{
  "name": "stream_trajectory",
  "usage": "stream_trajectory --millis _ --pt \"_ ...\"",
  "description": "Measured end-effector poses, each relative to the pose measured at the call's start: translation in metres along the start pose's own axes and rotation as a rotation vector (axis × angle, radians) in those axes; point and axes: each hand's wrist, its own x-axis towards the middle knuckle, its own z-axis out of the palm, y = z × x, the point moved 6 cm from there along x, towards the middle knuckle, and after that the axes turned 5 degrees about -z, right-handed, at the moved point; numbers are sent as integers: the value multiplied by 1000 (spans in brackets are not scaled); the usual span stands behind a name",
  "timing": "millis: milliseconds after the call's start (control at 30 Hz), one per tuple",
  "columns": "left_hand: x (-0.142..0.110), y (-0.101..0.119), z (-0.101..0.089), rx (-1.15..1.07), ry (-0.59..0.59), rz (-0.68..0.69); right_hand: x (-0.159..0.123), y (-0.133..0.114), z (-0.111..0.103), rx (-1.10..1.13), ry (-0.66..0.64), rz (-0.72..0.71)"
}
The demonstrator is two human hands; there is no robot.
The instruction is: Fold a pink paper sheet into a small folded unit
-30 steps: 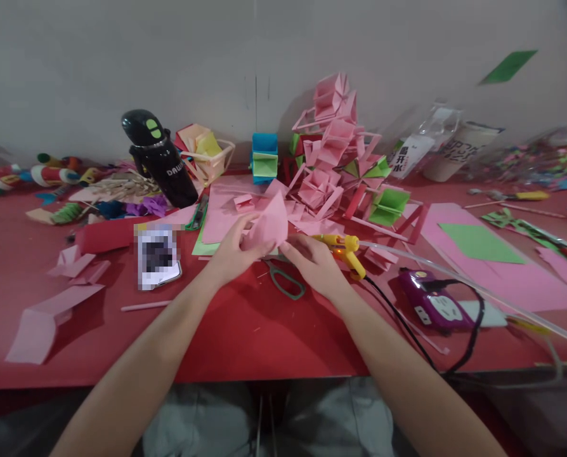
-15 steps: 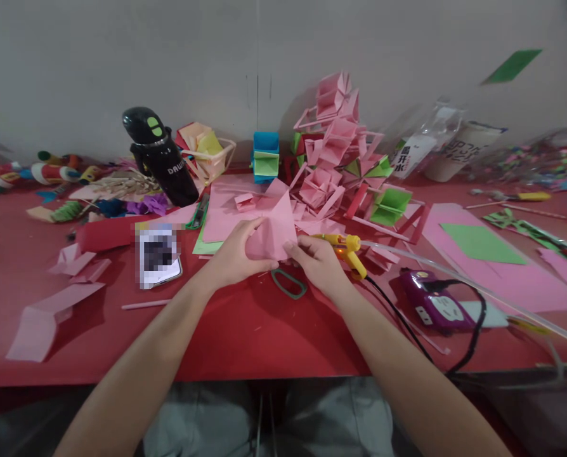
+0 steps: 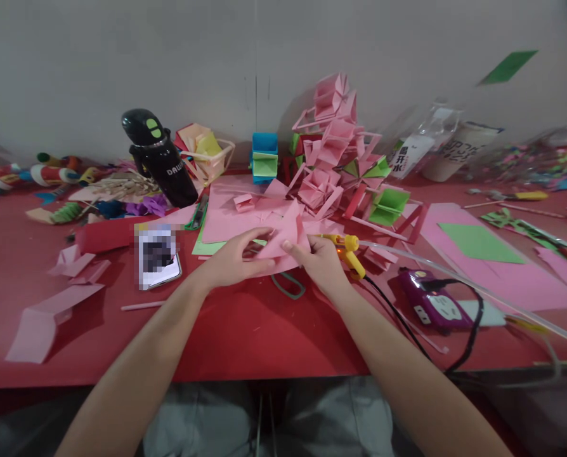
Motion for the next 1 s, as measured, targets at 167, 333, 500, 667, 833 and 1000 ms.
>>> stream_trajectory --millis 167,333,500,667,833,1000 --pt "4 -1 -14 -18 118 -83 1 2 2 -23 -47 -41" --pt "5 -14 -33 -30 348 -104 1 6 3 8 -51 9" --pt "2 -20 -41 -72 303 -140 0 11 9 145 -123 81" --pt "0 -17 -40 -41 185 -145 2 15 14 358 -135 125" --pt "2 -20 -39 -272 151 -141 2 15 15 395 -155 112" --pt "2 -21 -39 -490 64 -223 2 16 8 432 -130 110"
